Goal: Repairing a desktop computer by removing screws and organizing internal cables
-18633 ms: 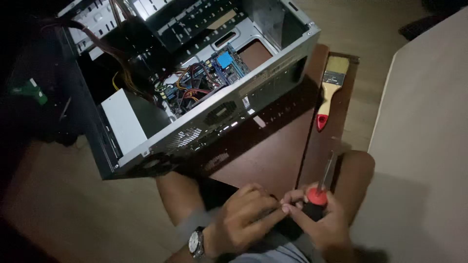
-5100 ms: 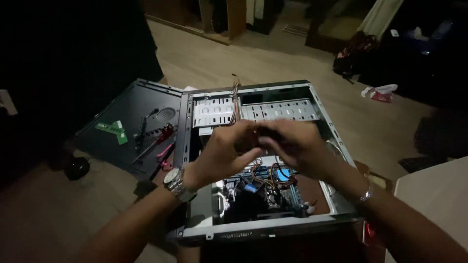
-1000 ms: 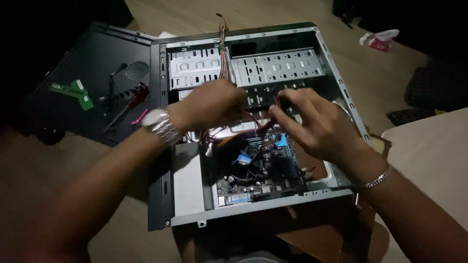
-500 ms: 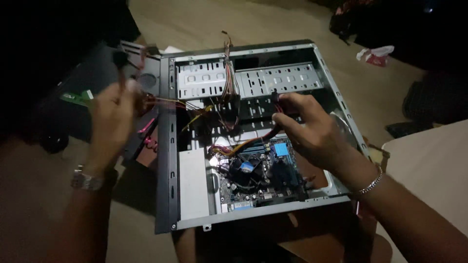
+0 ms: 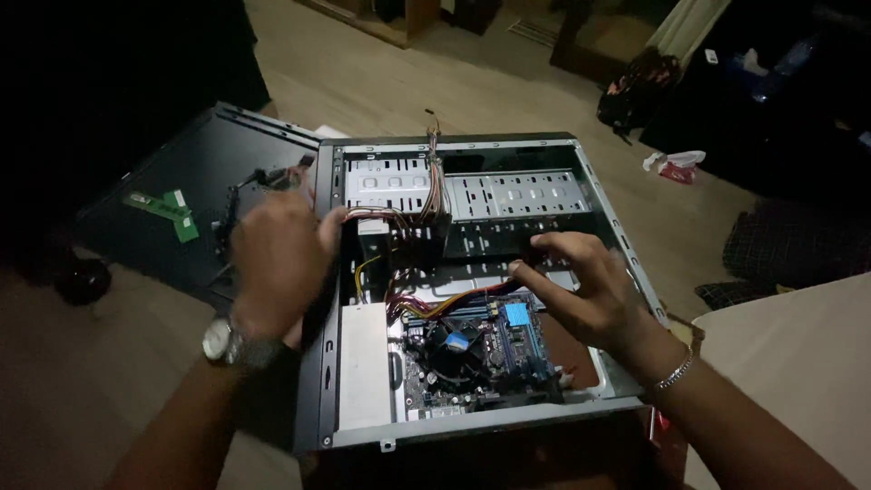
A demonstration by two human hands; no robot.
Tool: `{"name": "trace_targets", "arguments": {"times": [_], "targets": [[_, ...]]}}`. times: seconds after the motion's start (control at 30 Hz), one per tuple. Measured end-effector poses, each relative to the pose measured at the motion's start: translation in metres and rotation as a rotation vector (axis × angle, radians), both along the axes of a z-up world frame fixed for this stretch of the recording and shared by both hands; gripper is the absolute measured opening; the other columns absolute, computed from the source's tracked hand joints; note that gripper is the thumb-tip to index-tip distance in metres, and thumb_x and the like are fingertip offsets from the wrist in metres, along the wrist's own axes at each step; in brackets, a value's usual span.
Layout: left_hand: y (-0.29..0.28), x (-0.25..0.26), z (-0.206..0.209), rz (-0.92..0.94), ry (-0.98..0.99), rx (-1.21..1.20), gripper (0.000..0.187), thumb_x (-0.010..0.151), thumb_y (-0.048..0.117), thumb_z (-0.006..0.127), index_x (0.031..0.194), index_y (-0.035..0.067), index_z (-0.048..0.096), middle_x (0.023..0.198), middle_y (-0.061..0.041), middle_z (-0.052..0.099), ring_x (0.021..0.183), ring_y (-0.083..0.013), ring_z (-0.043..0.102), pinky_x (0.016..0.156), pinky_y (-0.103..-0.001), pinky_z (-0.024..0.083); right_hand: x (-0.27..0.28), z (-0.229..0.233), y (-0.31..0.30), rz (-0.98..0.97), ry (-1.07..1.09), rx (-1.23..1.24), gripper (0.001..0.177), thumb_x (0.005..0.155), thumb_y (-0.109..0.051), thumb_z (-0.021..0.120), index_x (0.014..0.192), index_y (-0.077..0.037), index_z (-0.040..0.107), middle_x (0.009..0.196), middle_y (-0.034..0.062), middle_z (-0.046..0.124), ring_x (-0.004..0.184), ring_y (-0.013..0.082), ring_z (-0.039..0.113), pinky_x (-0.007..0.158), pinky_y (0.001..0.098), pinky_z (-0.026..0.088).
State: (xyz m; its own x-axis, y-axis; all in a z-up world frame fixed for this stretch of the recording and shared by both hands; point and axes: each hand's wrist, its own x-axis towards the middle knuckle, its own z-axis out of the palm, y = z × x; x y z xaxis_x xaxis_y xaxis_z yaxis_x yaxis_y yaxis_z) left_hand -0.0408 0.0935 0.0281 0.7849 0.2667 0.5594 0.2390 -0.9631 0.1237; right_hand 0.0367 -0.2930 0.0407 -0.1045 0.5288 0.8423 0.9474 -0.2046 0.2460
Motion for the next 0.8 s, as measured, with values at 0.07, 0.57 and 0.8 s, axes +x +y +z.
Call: {"name": "trace_targets", "arguments": {"times": [0.07,0.57,0.8], "targets": [[-0.036,-0.006,0.015,-0.286,-0.098,0.029,0.052,0.109,0.051,0.081,0.086,0.005,0.071,0.073,-0.016,0.068,0.075,-0.0429,0.078,0.056,-0.048,0.060,-0.003,0.008,0.002,-0.011,-0.069,0.005,0.022,0.097,0.004,0.088,0.117,-0.005,0.090,0.122,0.0267,0.073,0.094,0.0398,0.075,0.079,0.0494,0.066],[-0.125,-0.006,0.014,-1.263,0.147,-0.456,0.016,0.113,0.008,0.063,0.122,-0.004,0.069,0.103,-0.031,0.075,0.100,-0.0597,0.073,0.076,-0.059,0.063,-0.022,0.040,0.000,0.190,1.159,-0.012,0.039,0.100,0.005,0.078,0.139,0.008,0.074,0.109,0.0233,0.086,0.101,0.0207,0.073,0.086,0.0457,0.066],[-0.120,-0.006,0.018,-0.976,0.040,-0.784,0.024,0.116,0.024,0.064,0.112,0.009,0.082,0.093,-0.021,0.085,0.092,-0.0399,0.085,0.068,-0.039,0.061,-0.023,0.024,0.005,-0.005,0.647,-0.024,0.038,0.091,0.001,0.092,0.127,0.001,0.082,0.108,0.0258,0.085,0.099,0.0482,0.084,0.078,0.0499,0.068]]}}
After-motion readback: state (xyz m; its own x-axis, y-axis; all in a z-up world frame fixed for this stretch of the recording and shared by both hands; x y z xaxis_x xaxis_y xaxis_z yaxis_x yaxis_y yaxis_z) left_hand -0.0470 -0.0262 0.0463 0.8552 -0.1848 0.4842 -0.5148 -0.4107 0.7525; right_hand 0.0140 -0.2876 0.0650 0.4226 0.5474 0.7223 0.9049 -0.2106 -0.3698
